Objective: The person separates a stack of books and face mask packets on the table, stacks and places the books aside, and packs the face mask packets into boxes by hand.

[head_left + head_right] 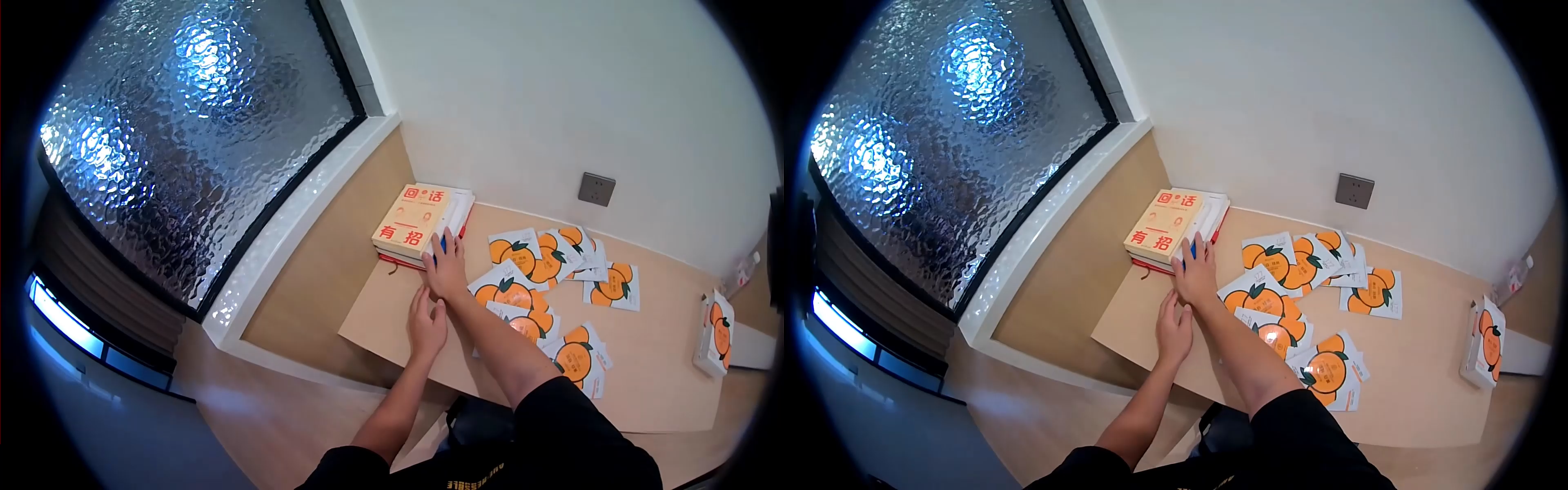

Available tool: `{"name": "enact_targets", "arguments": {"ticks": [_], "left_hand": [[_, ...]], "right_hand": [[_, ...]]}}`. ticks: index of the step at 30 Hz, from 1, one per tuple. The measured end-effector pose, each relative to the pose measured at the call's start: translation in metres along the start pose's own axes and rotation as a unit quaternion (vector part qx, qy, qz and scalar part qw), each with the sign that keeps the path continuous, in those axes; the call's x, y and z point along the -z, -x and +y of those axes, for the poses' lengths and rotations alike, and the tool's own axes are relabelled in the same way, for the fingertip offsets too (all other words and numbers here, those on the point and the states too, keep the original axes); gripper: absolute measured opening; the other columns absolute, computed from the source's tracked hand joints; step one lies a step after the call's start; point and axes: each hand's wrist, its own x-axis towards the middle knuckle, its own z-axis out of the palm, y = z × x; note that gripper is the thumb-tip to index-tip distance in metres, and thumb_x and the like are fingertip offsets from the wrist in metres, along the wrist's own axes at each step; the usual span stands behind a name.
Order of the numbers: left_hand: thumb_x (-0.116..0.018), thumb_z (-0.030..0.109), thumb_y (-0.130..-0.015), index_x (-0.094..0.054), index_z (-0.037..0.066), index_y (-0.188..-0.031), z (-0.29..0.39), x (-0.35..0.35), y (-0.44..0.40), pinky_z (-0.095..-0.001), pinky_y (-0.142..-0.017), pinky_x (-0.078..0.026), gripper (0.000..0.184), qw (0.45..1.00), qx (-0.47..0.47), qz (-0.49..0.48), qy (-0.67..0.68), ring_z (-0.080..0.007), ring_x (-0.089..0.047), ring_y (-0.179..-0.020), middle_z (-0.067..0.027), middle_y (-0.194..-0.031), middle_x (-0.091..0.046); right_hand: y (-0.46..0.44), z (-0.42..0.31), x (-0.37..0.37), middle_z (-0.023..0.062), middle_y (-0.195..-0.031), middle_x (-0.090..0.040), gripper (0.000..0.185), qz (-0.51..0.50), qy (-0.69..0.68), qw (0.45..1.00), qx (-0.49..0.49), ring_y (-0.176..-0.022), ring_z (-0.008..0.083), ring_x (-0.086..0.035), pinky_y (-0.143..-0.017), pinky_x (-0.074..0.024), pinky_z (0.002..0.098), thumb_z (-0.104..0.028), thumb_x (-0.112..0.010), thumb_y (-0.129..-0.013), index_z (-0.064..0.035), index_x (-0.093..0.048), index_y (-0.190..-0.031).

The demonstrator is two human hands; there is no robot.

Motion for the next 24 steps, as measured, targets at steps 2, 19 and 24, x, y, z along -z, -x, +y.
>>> {"name": "enact_targets", "arguments": {"ticks": [2,19,24], "left_hand": [[-0.061,0.020,-0.102,-0.056,-0.003,-0.142,-0.002,0.000,0.000,-0.0417,-0.115,-0.041,0.046,1.000,-0.001,0.002,-0.006,-0.0359,-0.054,-0.137,-0.0204,-0.147,-0.057],[-0.065,0.023,-0.097,-0.058,-0.002,-0.129,-0.041,-0.014,-0.016,-0.0480,-0.105,-0.046,0.041,1.000,-0.003,-0.018,0.020,-0.0385,-0.060,-0.118,-0.0237,-0.125,-0.062],[-0.071,0.017,-0.093,-0.046,-0.005,-0.144,-0.003,-0.008,0.021,-0.0481,-0.115,-0.040,0.061,0.995,-0.056,-0.073,-0.032,-0.0403,-0.048,-0.135,-0.0263,-0.149,-0.043]], "right_hand": [[0.002,0.001,-0.003,0.0287,-0.162,-0.035,0.057,0.006,0.003,1.000,0.003,-0.146,0.0559,-0.029,-0.122,-0.0265,0.0604,-0.035,-0.053,-0.104,-0.0033,-0.051,-0.151],[0.040,-0.174,0.199,0.0051,-0.094,-0.072,0.025,-0.310,-0.539,0.776,-0.108,-0.096,0.0141,-0.069,-0.090,-0.0540,0.0311,-0.023,-0.063,-0.104,0.0010,-0.069,-0.106],[0.091,-0.254,0.351,0.0040,-0.069,-0.060,0.041,-0.436,-0.635,0.589,0.245,-0.058,0.0140,-0.052,-0.054,-0.0399,0.0322,-0.031,-0.073,-0.099,-0.0009,-0.062,-0.074]]}}
